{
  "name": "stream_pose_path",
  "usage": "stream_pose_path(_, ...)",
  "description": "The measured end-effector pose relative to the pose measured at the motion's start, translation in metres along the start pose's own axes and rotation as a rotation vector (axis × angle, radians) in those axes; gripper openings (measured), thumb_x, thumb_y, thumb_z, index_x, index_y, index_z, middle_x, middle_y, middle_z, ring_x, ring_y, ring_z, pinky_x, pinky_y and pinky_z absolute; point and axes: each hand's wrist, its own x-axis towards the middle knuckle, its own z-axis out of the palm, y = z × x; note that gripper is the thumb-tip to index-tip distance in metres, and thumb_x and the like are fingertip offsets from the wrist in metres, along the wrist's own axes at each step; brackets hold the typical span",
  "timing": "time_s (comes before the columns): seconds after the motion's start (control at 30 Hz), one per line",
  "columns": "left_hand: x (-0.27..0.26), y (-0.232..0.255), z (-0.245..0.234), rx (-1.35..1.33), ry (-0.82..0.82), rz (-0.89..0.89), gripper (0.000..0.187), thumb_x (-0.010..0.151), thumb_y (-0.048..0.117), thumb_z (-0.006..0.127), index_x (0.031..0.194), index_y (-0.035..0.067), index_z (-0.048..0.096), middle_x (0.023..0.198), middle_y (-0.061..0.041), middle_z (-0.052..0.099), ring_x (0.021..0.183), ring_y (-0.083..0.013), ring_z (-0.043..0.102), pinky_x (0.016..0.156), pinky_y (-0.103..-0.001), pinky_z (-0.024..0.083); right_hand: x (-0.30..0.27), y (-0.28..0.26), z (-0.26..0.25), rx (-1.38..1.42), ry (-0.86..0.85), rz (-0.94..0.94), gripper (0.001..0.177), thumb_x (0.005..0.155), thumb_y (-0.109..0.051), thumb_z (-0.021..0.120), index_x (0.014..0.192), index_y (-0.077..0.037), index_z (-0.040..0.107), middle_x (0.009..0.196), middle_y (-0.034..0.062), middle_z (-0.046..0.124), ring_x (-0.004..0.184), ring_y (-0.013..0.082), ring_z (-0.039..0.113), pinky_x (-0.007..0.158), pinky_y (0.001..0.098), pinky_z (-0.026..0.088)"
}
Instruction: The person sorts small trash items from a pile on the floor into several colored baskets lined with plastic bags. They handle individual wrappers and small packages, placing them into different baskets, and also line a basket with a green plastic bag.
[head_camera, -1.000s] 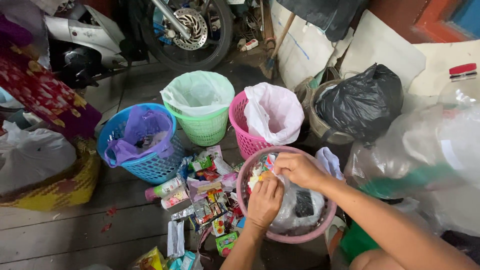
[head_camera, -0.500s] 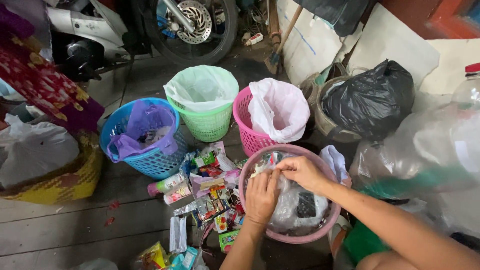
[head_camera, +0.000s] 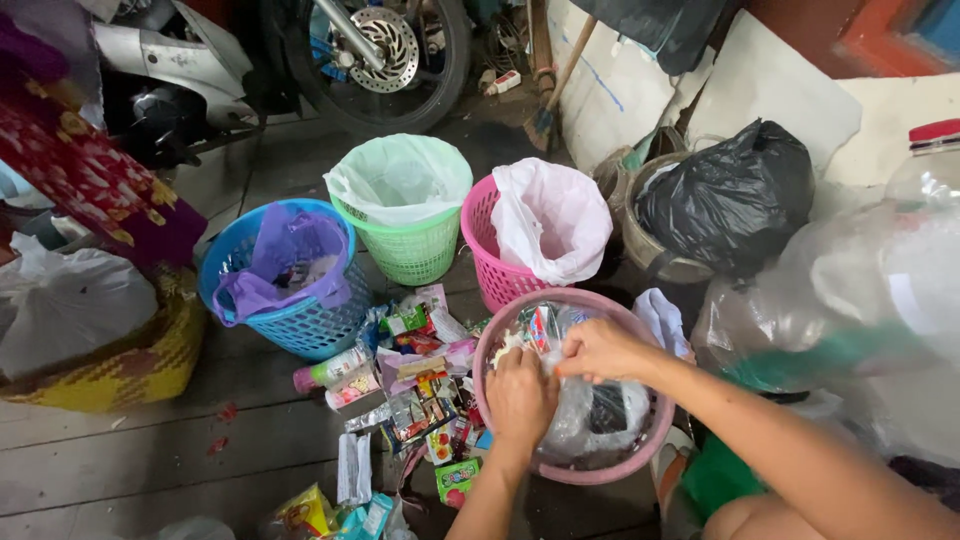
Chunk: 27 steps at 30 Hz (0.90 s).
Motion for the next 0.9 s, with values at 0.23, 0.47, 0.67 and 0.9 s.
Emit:
stream_pose_path(0.23,0.002,0.006,-0.006,-0.616,-0.236,-0.673,0.018,0.081,0.023,0.077,0.074,0.013,0.064,0.070,-0.005,0.066,0.061,-0.0213,0.055,0.057,-0.041,0.039,0.023,0.036,0.019,0.024,0.063,-0.348,0.013,0.077,-0.006,0.078,0.084,-0.014,0.070,0.071,-0.0010,0.073,0.064,0.0077,0.064,0.056,0.0248,0.047)
stream_pose_path(0.47,-0.003,0.009,-0.020,-1.211,-0.080,-0.887,0.061,0.057,0.005,0.084,0.116,0.002,0.068,0.081,-0.006,0.065,0.070,-0.0143,0.064,0.060,-0.024,0.050,0.046,0.071,0.026,0.253,0.009,-0.384,0.030,0.080,-0.004,0.078,0.109,-0.004,0.069,0.081,0.0124,0.072,0.063,0.0166,0.070,0.055,0.0263,0.060)
stream_pose_path(0.67,-0.001,0.004,-0.041,-0.899,-0.337,-0.673,0.054,0.067,0.015,0.083,0.119,0.016,0.068,0.078,-0.003,0.070,0.078,-0.0184,0.071,0.069,-0.031,0.055,0.003,0.049,0.023,0.157,0.114,-0.272,0.033,0.076,-0.019,0.083,0.106,-0.013,0.070,0.075,0.0058,0.076,0.060,0.0151,0.072,0.051,0.0268,0.058)
stream_pose_path(0.9,0.022,0.017,-0.070,-0.386,-0.510,-0.451,0.043,0.083,0.031,0.079,0.115,0.019,0.053,0.114,-0.019,0.071,0.118,-0.0425,0.066,0.100,-0.053,0.052,-0.013,0.023,0.017,0.189,-0.094,0.107,0.039,0.083,-0.031,0.069,0.109,-0.003,0.065,0.071,0.0280,0.075,0.061,0.0361,0.077,0.057,0.0448,0.066)
